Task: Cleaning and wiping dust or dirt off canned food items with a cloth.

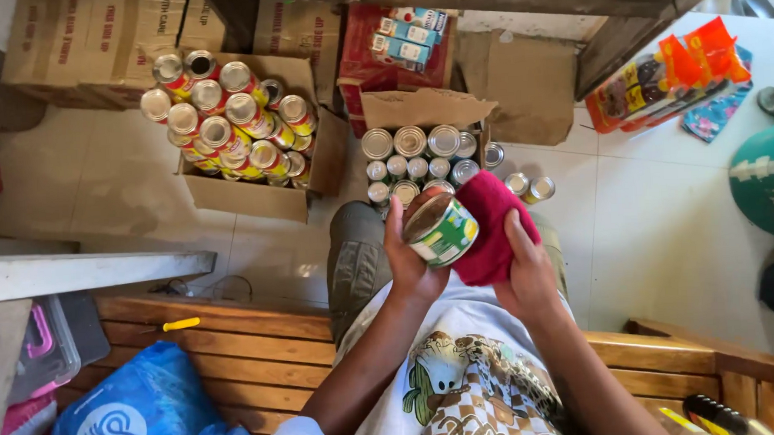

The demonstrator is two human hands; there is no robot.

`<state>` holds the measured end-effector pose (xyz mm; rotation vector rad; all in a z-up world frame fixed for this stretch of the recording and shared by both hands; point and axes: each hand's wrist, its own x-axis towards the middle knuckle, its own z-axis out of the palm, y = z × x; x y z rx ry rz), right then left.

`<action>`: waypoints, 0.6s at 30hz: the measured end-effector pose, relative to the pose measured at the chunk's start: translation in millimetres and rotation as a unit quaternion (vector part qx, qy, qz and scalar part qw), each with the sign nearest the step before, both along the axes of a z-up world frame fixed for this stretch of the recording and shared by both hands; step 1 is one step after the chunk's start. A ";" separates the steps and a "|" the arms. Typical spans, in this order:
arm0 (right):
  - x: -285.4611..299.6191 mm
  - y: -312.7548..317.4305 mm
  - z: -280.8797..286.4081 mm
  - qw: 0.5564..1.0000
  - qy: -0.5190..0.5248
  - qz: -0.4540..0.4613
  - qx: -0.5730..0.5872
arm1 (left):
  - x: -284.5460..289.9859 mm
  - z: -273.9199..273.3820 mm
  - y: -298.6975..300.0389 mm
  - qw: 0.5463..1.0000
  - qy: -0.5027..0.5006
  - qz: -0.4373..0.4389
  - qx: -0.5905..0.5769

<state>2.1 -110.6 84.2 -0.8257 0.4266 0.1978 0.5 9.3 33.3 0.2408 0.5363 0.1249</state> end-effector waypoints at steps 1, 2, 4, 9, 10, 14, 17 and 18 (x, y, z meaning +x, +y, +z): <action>-7.2 0.2 2.0 1.000 0.001 0.000 0.000 | -0.9 -1.4 -1.1 1.000 0.001 0.000 0.000; -13.9 -0.2 4.0 0.994 -0.026 0.049 -0.098 | -1.4 -2.8 -2.8 1.000 0.026 -0.006 0.007; -18.1 1.7 6.9 0.975 -0.053 0.090 -0.196 | 2.0 -5.8 -5.0 0.999 0.049 -0.018 0.013; -15.8 7.6 -1.1 0.862 -0.303 0.149 -0.378 | -1.8 -12.2 -2.8 0.990 0.137 -0.004 0.045; -17.4 9.3 -11.8 0.862 -0.304 0.152 -0.376 | -4.1 -8.0 -3.1 0.989 0.138 0.000 0.046; -35.0 19.9 -14.4 0.713 -0.463 0.125 -0.511 | -2.8 -23.6 7.9 0.988 0.123 -0.002 0.094; -27.1 18.1 -19.7 0.658 -0.495 0.132 -0.551 | -0.5 -26.5 8.1 0.989 0.100 0.003 0.105; -21.9 15.5 -27.4 0.660 -0.516 0.112 -0.534 | -4.0 -22.4 5.6 0.991 0.098 0.017 0.091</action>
